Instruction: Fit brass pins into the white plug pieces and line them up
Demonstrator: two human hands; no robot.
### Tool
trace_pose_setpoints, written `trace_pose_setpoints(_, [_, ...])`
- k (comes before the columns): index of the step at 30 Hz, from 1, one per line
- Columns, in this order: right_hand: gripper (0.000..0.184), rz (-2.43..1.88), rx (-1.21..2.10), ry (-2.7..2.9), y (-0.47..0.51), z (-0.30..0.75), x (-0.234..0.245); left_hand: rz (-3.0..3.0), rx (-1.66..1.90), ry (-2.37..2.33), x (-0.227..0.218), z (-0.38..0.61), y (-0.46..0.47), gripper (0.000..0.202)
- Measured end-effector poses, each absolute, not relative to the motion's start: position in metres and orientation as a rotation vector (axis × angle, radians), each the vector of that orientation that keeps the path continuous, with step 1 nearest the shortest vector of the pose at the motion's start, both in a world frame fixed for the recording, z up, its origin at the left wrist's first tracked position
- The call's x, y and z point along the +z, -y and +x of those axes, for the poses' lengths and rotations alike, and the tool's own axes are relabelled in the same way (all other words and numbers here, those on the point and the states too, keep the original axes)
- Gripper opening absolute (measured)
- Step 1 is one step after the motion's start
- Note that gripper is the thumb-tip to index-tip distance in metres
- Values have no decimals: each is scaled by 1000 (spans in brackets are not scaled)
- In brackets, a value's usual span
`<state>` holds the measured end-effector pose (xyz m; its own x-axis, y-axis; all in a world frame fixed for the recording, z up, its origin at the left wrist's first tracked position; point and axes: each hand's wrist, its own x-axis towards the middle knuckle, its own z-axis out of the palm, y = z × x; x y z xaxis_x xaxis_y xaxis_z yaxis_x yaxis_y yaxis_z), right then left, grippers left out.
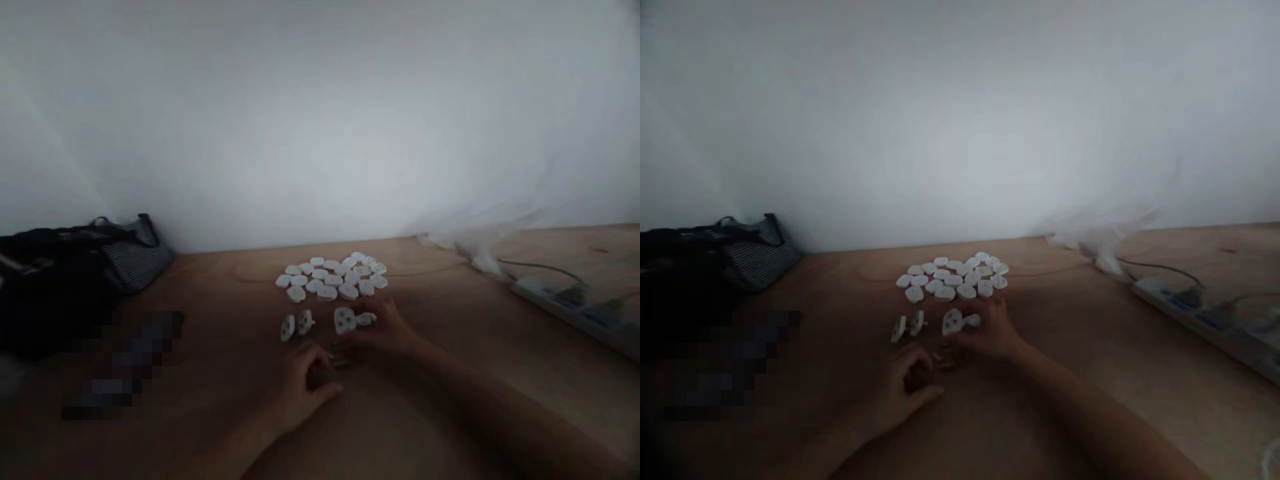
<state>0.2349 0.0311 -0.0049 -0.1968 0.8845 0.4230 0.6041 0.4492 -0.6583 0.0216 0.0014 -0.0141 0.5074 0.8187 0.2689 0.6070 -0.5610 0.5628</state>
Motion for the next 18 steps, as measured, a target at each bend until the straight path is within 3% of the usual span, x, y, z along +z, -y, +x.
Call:
trace_pose_setpoints(2, [35,-1350,342,2012,-48,230,0,2369,628,-1157,-14,21,-2,17])
trace_pose_setpoints(18, [59,-1465,149,2279,-78,219,-10,2354,579,-1170,-16,20,-5,20])
